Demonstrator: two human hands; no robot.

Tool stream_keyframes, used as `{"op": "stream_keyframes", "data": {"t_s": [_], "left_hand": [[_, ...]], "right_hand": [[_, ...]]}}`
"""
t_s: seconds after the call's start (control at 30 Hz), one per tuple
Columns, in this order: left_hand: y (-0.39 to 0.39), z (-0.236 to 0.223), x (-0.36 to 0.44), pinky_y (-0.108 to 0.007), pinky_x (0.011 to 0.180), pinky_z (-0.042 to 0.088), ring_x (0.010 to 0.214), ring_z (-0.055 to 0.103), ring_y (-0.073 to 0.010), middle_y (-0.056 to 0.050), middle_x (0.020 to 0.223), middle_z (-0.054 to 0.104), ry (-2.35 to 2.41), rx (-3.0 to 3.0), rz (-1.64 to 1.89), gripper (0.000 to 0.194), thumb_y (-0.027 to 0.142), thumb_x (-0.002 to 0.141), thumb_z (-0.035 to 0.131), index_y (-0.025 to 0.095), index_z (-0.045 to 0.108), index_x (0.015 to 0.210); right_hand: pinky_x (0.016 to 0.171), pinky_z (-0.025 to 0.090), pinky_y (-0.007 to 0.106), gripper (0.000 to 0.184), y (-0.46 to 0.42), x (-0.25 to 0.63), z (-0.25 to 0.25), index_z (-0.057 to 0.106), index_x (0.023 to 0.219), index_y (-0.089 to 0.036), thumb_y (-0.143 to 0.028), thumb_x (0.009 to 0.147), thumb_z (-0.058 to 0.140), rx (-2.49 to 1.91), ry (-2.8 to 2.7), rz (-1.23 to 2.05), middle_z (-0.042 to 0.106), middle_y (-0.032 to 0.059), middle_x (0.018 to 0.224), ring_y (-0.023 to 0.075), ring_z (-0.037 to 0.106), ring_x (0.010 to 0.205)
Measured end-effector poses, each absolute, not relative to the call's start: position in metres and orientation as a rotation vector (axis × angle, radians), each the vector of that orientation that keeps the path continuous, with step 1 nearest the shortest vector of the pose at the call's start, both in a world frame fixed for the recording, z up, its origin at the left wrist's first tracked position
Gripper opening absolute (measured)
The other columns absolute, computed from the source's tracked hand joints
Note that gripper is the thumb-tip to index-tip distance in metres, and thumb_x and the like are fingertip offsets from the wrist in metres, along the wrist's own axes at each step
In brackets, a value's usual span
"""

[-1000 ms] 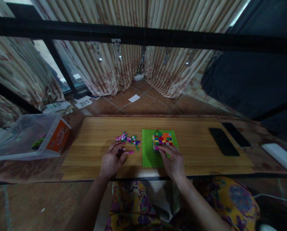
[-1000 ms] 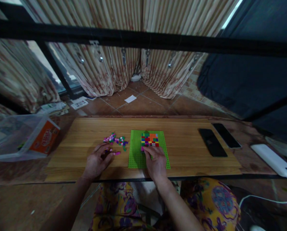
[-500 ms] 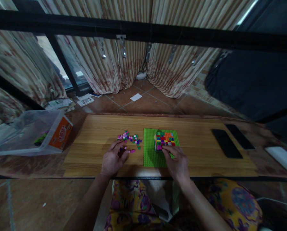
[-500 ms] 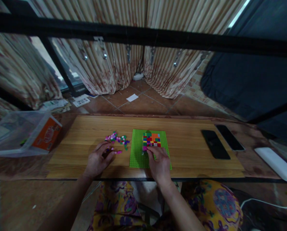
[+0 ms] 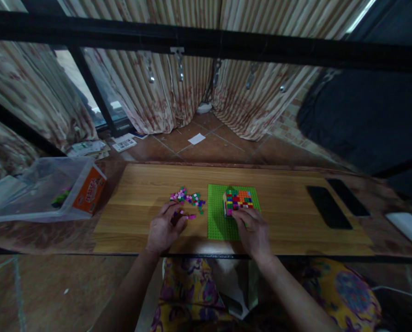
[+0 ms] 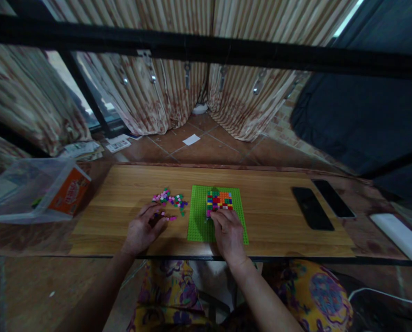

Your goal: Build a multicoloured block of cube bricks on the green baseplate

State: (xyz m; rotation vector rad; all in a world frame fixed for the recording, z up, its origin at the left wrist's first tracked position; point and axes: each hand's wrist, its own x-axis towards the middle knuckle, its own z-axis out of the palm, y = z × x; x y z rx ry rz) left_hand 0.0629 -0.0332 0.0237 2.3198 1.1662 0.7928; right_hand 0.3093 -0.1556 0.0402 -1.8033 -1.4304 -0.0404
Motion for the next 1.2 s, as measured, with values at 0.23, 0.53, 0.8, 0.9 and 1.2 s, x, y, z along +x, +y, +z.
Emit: {"op": "stream_keyframes", "data": {"t_s": [0.23, 0.53, 0.8, 0.9, 1.2], "left_hand": [[-0.034, 0.024, 0.064, -0.035, 0.099, 0.049, 0.114, 0.058, -0.0204, -0.005, 0.122, 0.060, 1.159, 2.306, 0.836, 0.034, 0.036, 0.084, 0.061, 0.026, 0.058, 0.116], [-0.032, 0.020, 0.060, -0.031, 0.090, 0.053, 0.098, 0.063, -0.0155, -0.006, 0.124, 0.058, 1.115, 2.143, 0.892, 0.040, 0.013, 0.078, 0.051, 0.022, 0.058, 0.116], [-0.031, 0.021, 0.060, -0.031, 0.089, 0.053, 0.097, 0.063, -0.0161, -0.006, 0.117, 0.061, 1.140, 2.111, 0.921, 0.045, 0.008, 0.074, 0.048, 0.022, 0.059, 0.116], [-0.031, 0.023, 0.061, -0.032, 0.087, 0.054, 0.095, 0.063, -0.0169, -0.006, 0.117, 0.061, 1.144, 2.107, 0.917, 0.037, 0.013, 0.076, 0.052, 0.022, 0.061, 0.111], [-0.030, 0.024, 0.061, -0.032, 0.088, 0.053, 0.099, 0.063, -0.0178, -0.006, 0.117, 0.061, 1.145, 2.131, 0.931, 0.026, 0.024, 0.082, 0.055, 0.023, 0.063, 0.106]], "right_hand": [[0.083, 0.053, 0.040, 0.024, -0.157, 0.310, 0.043, 0.076, 0.089, -0.028, -0.034, 0.092, 0.052, -1.792, -1.411, -0.036, 0.072, 0.0037, 0.090, 0.0223, 0.065, 0.090], [0.082, 0.052, 0.039, 0.022, -0.156, 0.260, 0.057, 0.072, 0.097, -0.028, -0.025, 0.094, 0.050, -1.674, -1.512, 0.111, 0.070, 0.0043, 0.094, 0.0227, 0.064, 0.090], [0.085, 0.047, 0.039, 0.020, -0.104, 0.211, 0.038, 0.069, 0.101, -0.022, -0.024, 0.090, 0.053, -1.719, -1.783, 0.164, 0.065, 0.0086, 0.096, 0.0249, 0.056, 0.093], [0.086, 0.046, 0.040, 0.019, -0.094, 0.206, 0.032, 0.070, 0.096, -0.023, -0.022, 0.090, 0.052, -1.724, -1.813, 0.152, 0.063, 0.0085, 0.094, 0.0247, 0.054, 0.093], [0.077, 0.050, 0.031, 0.020, -0.127, 0.226, 0.056, 0.071, 0.094, -0.024, -0.022, 0.092, 0.051, -1.577, -1.614, 0.280, 0.069, 0.0041, 0.088, 0.0190, 0.061, 0.084]]}}
